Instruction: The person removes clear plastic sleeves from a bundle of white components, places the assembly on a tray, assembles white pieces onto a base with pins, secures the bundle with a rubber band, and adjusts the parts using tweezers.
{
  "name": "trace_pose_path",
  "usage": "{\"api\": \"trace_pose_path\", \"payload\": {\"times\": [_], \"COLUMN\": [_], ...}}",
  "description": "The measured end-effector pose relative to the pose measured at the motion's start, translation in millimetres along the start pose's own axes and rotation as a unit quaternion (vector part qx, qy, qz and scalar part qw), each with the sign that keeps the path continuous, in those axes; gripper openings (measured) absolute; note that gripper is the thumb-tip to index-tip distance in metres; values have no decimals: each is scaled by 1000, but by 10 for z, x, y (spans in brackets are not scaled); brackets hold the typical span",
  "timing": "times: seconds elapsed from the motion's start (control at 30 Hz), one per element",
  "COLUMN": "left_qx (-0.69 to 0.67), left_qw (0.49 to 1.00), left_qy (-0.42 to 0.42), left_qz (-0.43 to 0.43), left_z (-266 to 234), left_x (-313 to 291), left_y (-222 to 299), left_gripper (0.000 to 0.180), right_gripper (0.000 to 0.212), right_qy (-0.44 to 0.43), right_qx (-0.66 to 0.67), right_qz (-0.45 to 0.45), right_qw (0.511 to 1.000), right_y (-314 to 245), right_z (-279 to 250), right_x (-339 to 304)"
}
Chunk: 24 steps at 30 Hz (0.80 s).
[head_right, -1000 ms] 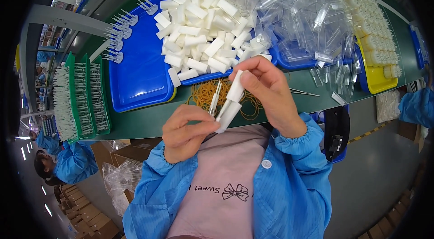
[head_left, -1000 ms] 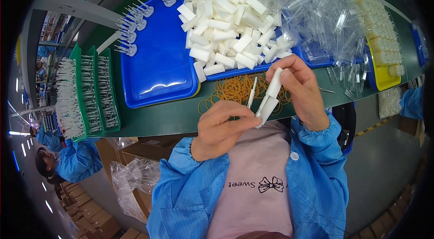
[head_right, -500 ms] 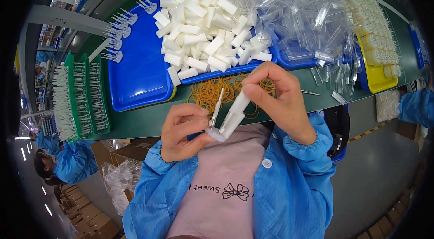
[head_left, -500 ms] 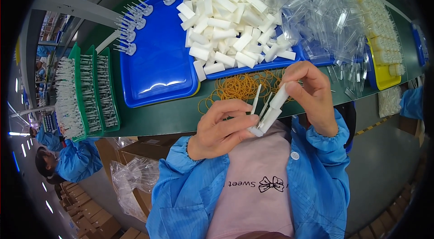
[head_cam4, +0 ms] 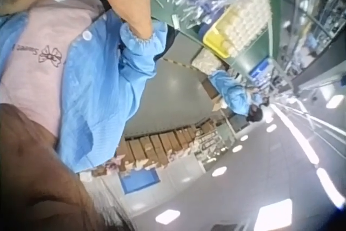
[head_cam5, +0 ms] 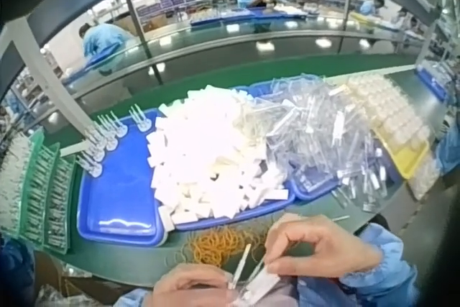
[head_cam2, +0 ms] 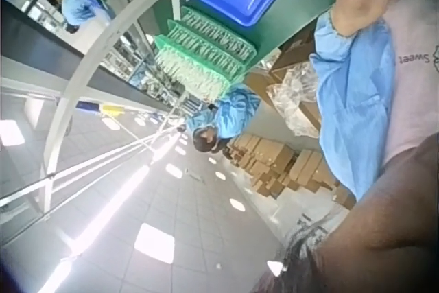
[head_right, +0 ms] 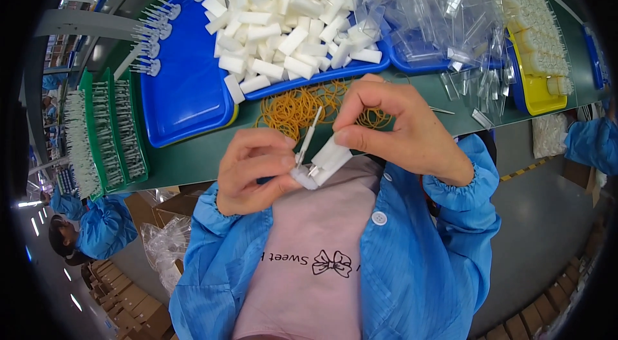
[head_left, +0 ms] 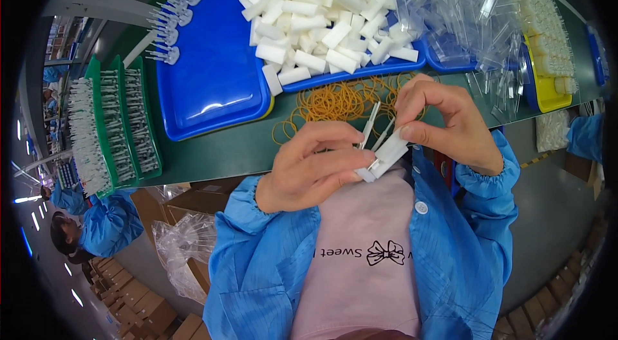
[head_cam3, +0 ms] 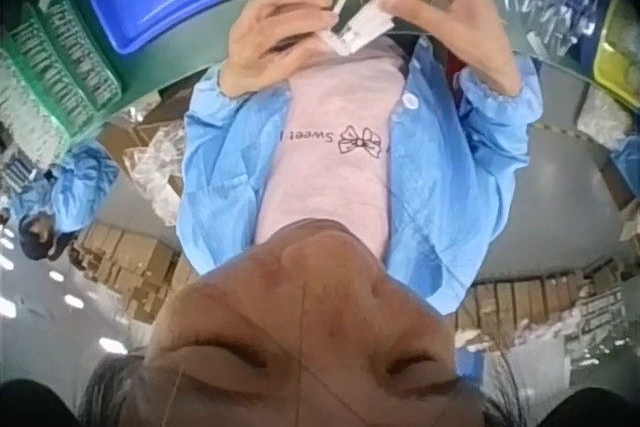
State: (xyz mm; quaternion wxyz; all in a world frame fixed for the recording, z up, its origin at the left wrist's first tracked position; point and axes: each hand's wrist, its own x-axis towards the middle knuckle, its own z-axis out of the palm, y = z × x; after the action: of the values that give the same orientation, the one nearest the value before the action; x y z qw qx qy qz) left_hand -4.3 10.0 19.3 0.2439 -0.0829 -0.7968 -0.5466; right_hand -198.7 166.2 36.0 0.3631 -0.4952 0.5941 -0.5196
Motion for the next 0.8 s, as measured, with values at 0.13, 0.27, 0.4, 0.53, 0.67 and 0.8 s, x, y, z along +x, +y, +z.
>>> {"api": "trace_pose_path", "payload": {"times": [0.13, 0.27, 0.4, 0.53, 0.67, 0.8], "left_qx": [55, 41, -210, -297, -248, -191], "left_qw": [996, 991, 945, 914, 926, 945], "left_qy": [73, 67, 29, 85, 143, 161], "left_qz": [-7, -109, -249, -262, -244, -211], "left_z": [74, 118, 135, 161, 181, 146], "left_x": [18, 13, -123, -128, -189, -231], "left_y": [-14, 16, -131, -185, -215, -243], "left_gripper": [38, 35, 25, 20, 26, 27], "right_gripper": [11, 11, 14, 24, 28, 24], "right_qy": [20, 59, 34, 212, 195, 201], "right_qx": [90, 107, -18, -363, -592, -547], "right_qz": [33, 71, 21, -91, -59, -53], "right_qw": [995, 990, 999, 903, 780, 811], "right_y": [-60, -58, -67, 228, 459, 537], "right_z": [127, 204, 83, 42, 106, 155], "right_x": [-5, -60, 40, 336, 477, 473]}}
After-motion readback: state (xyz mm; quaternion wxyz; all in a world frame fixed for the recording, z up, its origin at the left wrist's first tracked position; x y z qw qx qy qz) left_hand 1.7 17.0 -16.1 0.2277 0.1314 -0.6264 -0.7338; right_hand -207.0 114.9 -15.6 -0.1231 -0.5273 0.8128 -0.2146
